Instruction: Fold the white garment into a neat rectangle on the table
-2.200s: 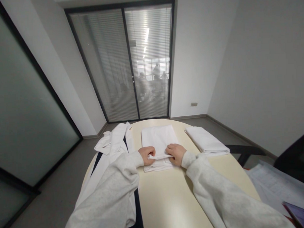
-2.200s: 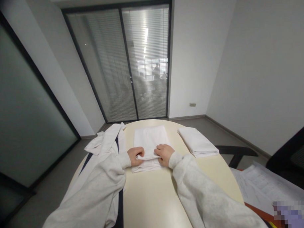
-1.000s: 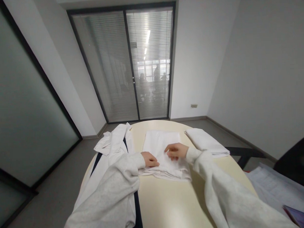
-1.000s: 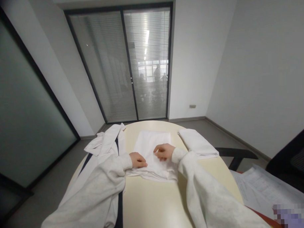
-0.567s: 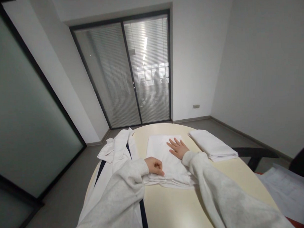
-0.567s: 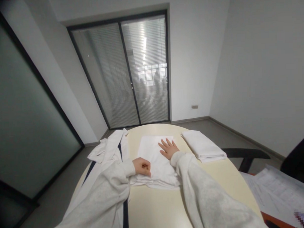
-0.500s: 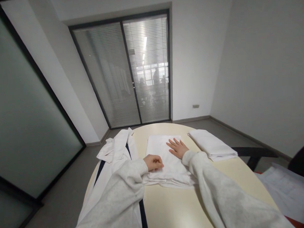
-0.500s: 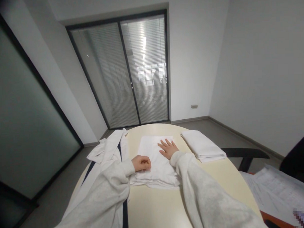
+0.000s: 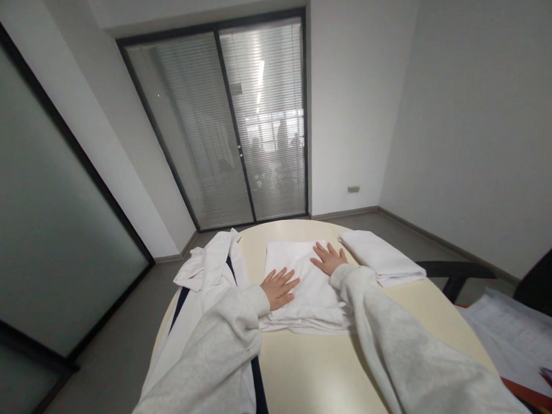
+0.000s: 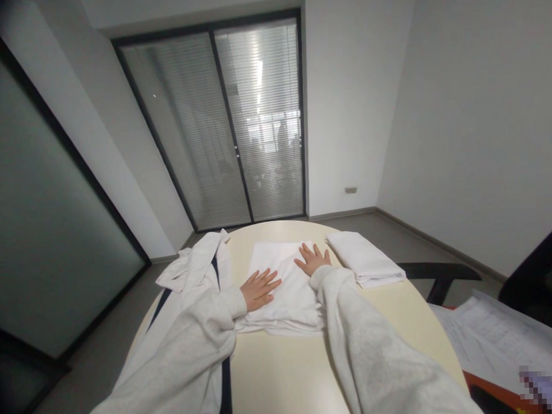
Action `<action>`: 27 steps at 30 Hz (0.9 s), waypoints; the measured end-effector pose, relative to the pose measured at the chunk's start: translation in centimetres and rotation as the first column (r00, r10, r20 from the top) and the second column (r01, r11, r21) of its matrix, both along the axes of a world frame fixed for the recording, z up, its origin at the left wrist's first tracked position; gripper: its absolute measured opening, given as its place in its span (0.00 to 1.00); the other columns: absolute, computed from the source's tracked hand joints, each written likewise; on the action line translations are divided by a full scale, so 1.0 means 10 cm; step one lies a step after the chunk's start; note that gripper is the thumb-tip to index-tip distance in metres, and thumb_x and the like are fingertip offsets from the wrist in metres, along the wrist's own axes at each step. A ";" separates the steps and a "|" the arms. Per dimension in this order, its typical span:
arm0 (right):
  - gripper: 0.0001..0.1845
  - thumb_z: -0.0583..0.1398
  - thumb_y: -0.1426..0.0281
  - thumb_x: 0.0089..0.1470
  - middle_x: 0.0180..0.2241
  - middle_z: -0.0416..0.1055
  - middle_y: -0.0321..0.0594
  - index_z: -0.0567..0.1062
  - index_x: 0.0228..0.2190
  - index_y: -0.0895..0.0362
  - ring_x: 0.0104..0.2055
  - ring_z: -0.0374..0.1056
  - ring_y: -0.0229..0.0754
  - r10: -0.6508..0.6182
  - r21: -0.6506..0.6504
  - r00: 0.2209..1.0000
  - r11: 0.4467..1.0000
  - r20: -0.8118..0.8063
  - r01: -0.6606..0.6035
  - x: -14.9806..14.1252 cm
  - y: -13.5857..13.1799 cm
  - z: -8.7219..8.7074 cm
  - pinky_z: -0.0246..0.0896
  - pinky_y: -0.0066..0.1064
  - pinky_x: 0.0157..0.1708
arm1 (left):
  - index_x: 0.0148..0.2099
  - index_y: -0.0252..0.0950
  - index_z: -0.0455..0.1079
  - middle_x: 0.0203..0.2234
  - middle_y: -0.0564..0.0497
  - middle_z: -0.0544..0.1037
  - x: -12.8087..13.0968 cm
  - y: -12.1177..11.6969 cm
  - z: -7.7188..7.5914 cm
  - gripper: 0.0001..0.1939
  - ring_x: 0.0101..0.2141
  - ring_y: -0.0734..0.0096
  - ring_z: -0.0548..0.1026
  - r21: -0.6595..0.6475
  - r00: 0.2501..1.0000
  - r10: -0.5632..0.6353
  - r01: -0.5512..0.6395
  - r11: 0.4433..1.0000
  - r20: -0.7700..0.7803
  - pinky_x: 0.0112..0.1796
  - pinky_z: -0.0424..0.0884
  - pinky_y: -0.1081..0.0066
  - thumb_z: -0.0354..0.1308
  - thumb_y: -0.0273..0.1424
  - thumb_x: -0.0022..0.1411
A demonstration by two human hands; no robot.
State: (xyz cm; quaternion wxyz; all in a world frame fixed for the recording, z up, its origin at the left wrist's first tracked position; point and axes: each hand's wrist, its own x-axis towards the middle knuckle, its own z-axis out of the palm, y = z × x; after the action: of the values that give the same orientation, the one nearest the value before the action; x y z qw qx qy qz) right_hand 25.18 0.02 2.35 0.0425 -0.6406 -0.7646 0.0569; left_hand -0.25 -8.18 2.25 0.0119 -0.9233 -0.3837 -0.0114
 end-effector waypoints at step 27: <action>0.39 0.38 0.48 0.53 0.62 0.33 0.45 0.45 0.59 0.57 0.62 0.29 0.52 0.084 -0.009 0.995 0.996 0.045 -0.083 -0.25 -0.18 -0.05 0.24 0.60 0.52 | 0.63 0.41 0.40 0.62 0.51 0.40 -0.31 0.29 0.03 0.32 0.60 0.61 0.38 -0.098 0.853 0.507 -0.498 0.862 0.121 0.55 0.43 0.49 0.35 0.48 0.61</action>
State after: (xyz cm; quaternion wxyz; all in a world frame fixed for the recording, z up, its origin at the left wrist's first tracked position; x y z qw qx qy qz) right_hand 22.72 -1.78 1.82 0.0208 -0.6093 -0.7913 0.0469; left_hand -3.34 -5.29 2.58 -0.0423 -0.7877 -0.6114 -0.0619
